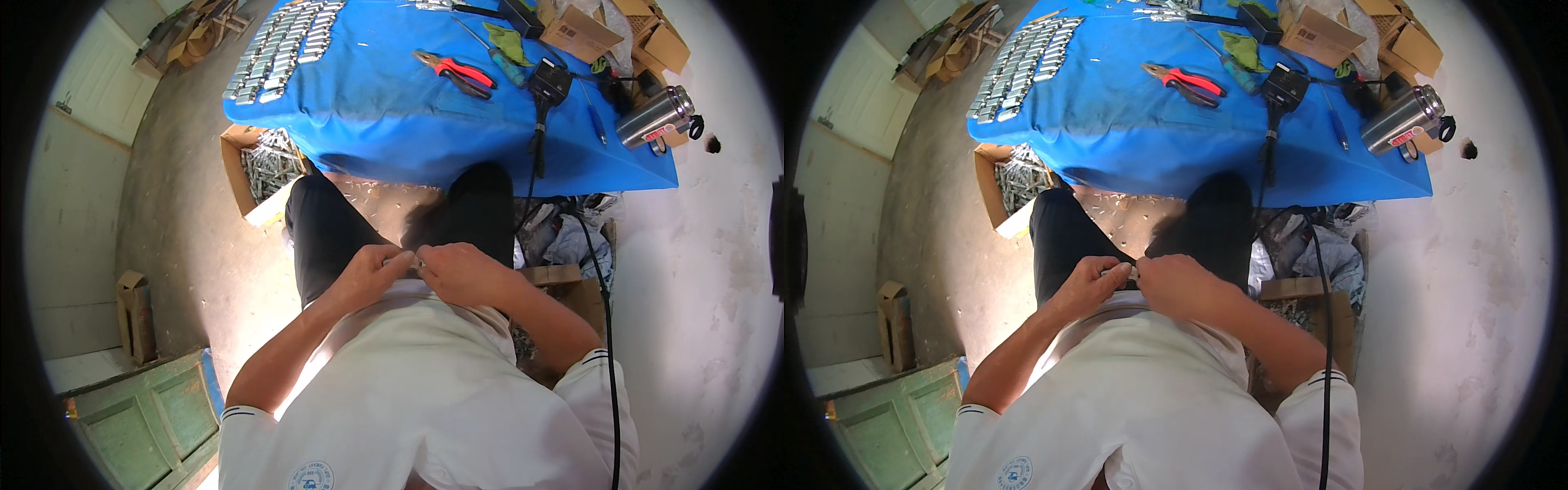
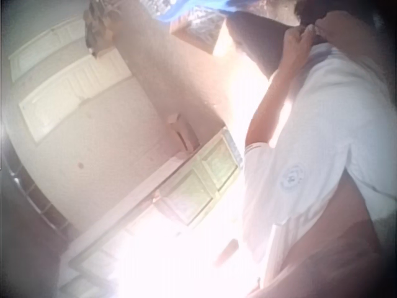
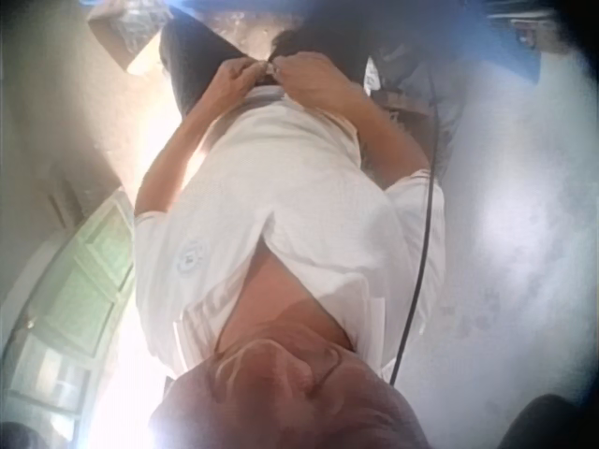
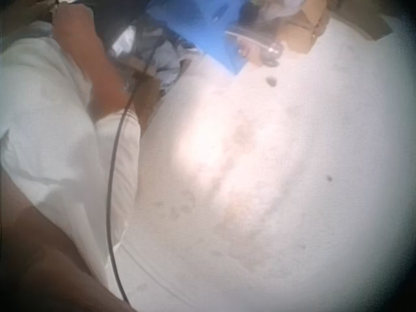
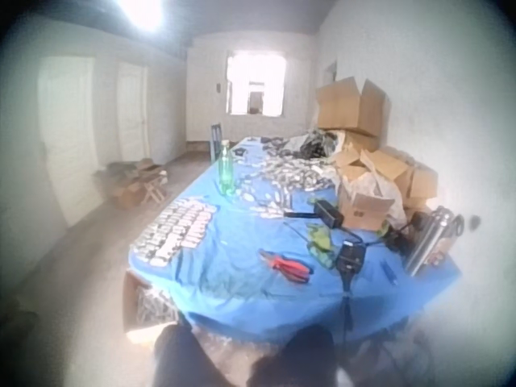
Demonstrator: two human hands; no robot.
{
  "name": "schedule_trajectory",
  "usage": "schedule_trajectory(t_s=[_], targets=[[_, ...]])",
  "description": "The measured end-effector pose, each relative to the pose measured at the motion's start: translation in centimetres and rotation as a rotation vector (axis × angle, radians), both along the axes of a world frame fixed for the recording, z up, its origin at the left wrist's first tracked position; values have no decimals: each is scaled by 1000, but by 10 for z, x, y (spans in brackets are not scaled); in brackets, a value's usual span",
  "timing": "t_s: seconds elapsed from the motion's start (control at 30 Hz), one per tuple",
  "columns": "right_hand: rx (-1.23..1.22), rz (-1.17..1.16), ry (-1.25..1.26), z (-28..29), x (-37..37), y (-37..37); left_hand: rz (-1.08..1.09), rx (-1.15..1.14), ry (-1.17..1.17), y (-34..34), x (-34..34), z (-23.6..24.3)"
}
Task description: The person sits on the floor and uses a soldering iron to work on small silver electronic components. They hold the components with one hand and apply the soldering iron with the other, occasionally using a screwdriver to adjust parts. The person places the finished components onto a blue cloth on the floor.
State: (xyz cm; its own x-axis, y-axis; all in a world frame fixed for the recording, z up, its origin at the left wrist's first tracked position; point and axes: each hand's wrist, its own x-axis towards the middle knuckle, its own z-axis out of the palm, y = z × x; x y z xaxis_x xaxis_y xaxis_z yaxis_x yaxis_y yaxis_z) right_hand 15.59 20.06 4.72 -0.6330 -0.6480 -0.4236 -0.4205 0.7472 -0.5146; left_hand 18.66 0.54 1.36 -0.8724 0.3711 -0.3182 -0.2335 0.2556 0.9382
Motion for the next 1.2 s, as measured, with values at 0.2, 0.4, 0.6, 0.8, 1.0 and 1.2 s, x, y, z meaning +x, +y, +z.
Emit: schedule_trajectory(t_s=[0.2, 0.4, 0.6, 0.8, 1.0, 1.2], targets=[[-238, -13, -410, -1, -12, 9, -260, -64, -119, -9, 1, 17], [-132, -66, -847, 1, -5, 6, -514, -342, -147, -2, -4, 43], [-173, -461, -1092, 17, 1, 14, -506, -313, -82, 10, 0, 44], [-228, -279, -956, 4, 11, 19, -599, -327, -7, 17, 1, 54], [-414, -293, -933, 23, 17, 24, -521, -29, -125, 12, 2, 66], [-591, -494, -904, 42, 31, 21, -409, 118, -102, 11, 7, 66]])
